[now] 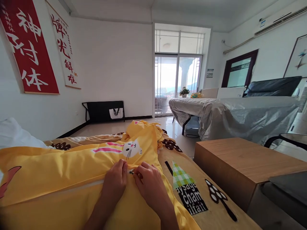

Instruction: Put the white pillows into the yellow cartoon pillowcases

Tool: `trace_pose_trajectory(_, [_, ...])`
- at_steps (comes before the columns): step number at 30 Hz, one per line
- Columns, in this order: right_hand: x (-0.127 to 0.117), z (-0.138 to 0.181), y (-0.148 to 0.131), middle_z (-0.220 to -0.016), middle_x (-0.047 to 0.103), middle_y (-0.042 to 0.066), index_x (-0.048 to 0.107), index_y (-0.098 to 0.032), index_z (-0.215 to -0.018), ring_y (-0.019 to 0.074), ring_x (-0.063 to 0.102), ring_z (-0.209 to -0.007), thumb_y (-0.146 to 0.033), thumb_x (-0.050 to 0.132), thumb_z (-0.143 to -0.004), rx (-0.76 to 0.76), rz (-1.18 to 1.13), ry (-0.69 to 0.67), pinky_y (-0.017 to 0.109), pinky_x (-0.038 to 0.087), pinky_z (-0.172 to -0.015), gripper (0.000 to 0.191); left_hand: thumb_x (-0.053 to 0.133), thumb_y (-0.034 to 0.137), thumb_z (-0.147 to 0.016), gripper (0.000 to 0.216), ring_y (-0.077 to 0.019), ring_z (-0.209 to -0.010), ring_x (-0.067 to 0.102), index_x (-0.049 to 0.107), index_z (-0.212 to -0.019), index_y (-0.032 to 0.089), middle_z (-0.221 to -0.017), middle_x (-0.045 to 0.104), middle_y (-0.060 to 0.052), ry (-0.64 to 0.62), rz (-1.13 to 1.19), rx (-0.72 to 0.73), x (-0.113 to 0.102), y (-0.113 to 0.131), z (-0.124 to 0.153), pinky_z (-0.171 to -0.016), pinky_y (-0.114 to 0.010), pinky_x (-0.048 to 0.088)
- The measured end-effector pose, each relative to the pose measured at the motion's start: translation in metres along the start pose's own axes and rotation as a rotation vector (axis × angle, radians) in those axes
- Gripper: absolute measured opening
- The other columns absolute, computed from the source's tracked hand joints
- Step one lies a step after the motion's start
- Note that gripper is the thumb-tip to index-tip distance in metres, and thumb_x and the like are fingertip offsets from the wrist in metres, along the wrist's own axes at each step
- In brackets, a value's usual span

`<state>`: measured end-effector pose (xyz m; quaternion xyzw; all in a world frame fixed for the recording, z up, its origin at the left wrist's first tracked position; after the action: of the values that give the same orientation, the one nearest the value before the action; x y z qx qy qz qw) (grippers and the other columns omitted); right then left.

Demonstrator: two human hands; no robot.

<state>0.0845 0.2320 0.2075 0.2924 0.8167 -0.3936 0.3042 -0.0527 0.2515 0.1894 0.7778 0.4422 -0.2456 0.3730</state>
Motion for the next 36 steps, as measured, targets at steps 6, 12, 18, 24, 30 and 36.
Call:
trace_pose_trajectory(6, [0.007,-0.001,-0.004,-0.069,0.063,-0.001,0.063,-0.020,-0.070,0.0122,0.052,-0.066,-0.016,0.053,-0.083,0.022,-0.064,-0.135,0.023,0.033,-0.062,0.016,0.022,0.023,-0.096,0.026,-0.0221,-0.071,0.064,0.046,-0.087,0.020,-0.073,0.064,-0.005,-0.287,-0.091,-0.080,-0.010,-0.003,0.000,-0.059,-0.030,0.033])
trace_pose_trajectory(12, [0.007,0.000,0.002,-0.063,0.063,-0.002,0.063,-0.019,-0.065,0.0112,0.051,-0.060,-0.017,0.054,-0.080,0.088,-0.044,-0.141,0.022,0.031,-0.058,0.018,0.022,0.023,-0.096,0.026,-0.0221,-0.073,0.066,0.048,-0.091,0.019,-0.076,0.067,-0.007,-0.344,-0.158,-0.071,-0.015,-0.003,0.000,-0.056,-0.029,0.031])
trace_pose_trajectory(18, [-0.003,0.004,0.009,-0.059,0.064,-0.001,0.065,-0.019,-0.064,0.0120,0.050,-0.056,-0.020,0.053,-0.079,0.190,-0.007,-0.150,0.023,0.031,-0.054,0.019,0.022,0.030,-0.097,0.031,-0.0218,-0.067,0.066,0.050,-0.088,0.020,-0.070,0.067,-0.004,-0.317,-0.095,0.004,-0.021,0.000,0.005,-0.055,-0.029,0.029])
trace_pose_trajectory(24, [-0.004,0.007,0.011,-0.058,0.063,0.000,0.065,-0.020,-0.064,0.0118,0.047,-0.055,-0.022,0.052,-0.080,0.232,0.089,-0.166,0.024,0.028,-0.055,0.022,0.036,0.045,-0.093,0.034,-0.0222,-0.067,0.065,0.054,-0.078,0.021,-0.071,0.068,-0.004,-0.336,-0.099,0.131,-0.025,0.005,0.009,-0.055,-0.029,0.025])
trace_pose_trajectory(30, [-0.002,0.008,0.010,-0.056,0.061,-0.001,0.062,-0.019,-0.060,0.0114,0.046,-0.054,-0.020,0.050,-0.079,0.244,0.124,-0.186,0.024,0.027,-0.054,0.022,0.035,0.033,-0.095,0.034,-0.0183,-0.065,0.064,0.054,-0.070,0.021,-0.069,0.068,-0.001,-0.335,-0.091,0.099,-0.020,0.005,0.008,-0.053,-0.029,0.020])
trace_pose_trajectory(36, [-0.002,0.006,0.011,-0.058,0.061,0.000,0.059,-0.019,-0.060,0.0130,0.049,-0.056,-0.021,0.051,-0.078,0.272,0.125,-0.130,0.024,0.028,-0.053,0.020,0.036,0.033,-0.096,0.035,-0.0161,-0.066,0.064,0.054,-0.069,0.020,-0.070,0.069,-0.001,-0.279,-0.038,0.038,-0.022,0.007,0.008,-0.054,-0.028,0.023])
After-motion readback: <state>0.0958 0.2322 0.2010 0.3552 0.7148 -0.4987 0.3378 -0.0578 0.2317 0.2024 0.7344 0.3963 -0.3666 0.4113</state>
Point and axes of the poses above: each hand's wrist, its own z-axis away from the middle knuckle, its own x-axis out of the palm, y = z × x, the point moved 3 cm from there along -z, towards the middle knuckle
